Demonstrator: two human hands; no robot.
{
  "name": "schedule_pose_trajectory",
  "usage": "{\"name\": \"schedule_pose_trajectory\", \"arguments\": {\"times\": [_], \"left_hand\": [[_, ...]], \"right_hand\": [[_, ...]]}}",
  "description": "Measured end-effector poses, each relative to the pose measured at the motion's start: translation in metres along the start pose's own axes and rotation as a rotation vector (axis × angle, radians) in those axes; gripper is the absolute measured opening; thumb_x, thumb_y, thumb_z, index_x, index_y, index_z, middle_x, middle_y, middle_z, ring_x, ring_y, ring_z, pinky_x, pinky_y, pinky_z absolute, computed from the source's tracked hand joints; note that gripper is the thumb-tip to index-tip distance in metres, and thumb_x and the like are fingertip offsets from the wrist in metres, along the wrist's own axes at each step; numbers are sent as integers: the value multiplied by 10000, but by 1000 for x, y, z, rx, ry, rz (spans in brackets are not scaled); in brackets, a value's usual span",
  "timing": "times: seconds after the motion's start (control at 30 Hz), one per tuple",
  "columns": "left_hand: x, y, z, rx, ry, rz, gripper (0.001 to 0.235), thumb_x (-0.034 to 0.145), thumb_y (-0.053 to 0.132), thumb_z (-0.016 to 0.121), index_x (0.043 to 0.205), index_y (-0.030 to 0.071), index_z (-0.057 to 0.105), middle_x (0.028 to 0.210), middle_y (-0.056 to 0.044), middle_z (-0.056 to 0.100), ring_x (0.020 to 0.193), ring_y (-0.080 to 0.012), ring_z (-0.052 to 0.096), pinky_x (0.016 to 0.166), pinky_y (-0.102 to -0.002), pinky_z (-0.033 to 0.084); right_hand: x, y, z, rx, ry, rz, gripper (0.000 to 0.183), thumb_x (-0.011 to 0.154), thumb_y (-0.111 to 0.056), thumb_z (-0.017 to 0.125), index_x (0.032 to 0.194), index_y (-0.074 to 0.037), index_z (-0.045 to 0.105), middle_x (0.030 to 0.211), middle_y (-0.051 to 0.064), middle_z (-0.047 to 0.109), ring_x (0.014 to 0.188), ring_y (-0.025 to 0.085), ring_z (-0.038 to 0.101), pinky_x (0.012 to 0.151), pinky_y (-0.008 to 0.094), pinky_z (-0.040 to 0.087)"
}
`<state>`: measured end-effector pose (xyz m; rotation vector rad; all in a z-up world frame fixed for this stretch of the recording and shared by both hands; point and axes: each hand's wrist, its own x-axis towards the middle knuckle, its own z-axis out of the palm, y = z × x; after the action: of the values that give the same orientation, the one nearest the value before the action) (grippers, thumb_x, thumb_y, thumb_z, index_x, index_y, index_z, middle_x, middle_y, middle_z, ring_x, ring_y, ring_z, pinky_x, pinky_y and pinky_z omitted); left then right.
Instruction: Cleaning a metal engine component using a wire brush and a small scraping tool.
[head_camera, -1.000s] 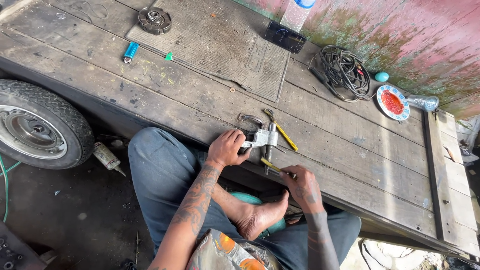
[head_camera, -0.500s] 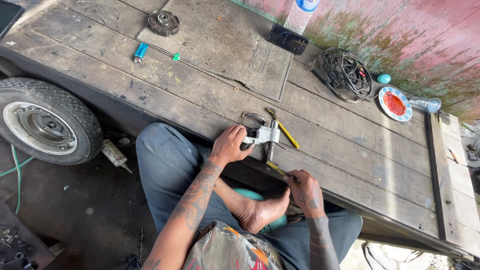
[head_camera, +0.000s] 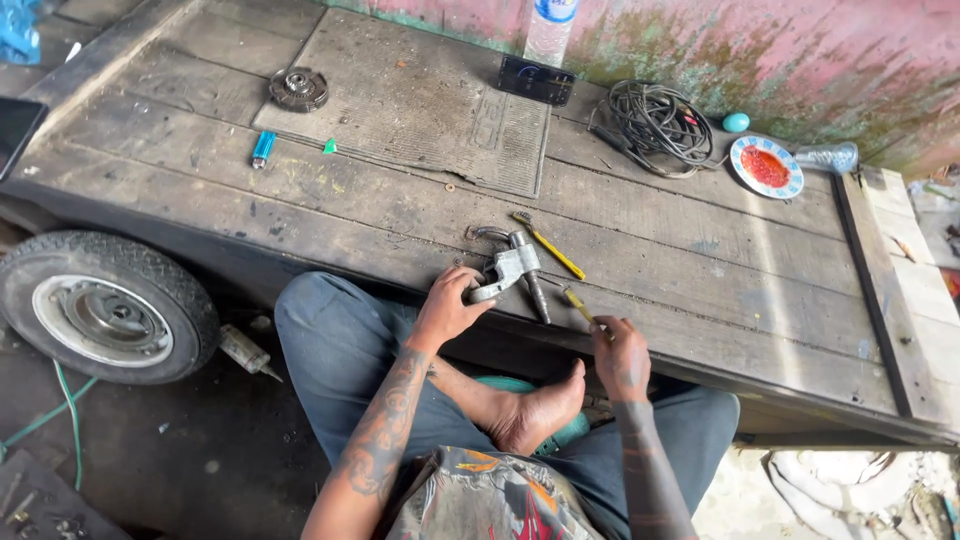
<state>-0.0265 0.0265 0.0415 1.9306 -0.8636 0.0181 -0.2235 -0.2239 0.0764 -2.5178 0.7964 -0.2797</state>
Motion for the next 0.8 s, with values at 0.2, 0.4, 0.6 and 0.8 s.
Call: {"name": "schedule_pose_trajectory", "arguments": {"times": [0.2, 0.4, 0.6, 0.8], "left_hand": [[-9, -6, 9, 118, 72, 104, 306, 798, 275, 863, 875, 64, 655, 996, -67, 697, 1019, -268, 677, 944, -391, 521], [-9, 10, 4, 152, 108, 148, 320, 861, 303, 829, 874, 48, 635, 955, -87, 665, 908, -290, 654, 829, -399, 521], [-8, -5, 8, 142, 100, 149, 392, 859, 393, 835, 861, 57, 634, 961, -59, 680, 907, -276, 661, 812, -372, 520], [-6, -1, 6, 77, 105, 148, 358, 822, 325, 865, 818, 52, 634, 930, -68, 694, 886, -296, 680, 787, -400, 526]], "right_hand": [[-10, -28, -20, 88, -123, -104, 194, 971, -228, 699, 1111, -121, 781, 879, 124, 710, 848, 382, 738, 708, 493, 611], [1, -10, -26, 116, -26, 5, 169, 969, -173, 701, 1115, -140, 780, 924, 122, 720, 877, 360, 739, 755, 454, 627], [7, 7, -2, 104, -22, -27, 173, 950, -245, 729, 1080, -142, 777, 893, 161, 685, 871, 410, 715, 705, 517, 618], [4, -37, -14, 296, -127, -89, 204, 992, -216, 685, 1108, -66, 759, 906, 218, 688, 920, 482, 704, 746, 568, 615]]}}
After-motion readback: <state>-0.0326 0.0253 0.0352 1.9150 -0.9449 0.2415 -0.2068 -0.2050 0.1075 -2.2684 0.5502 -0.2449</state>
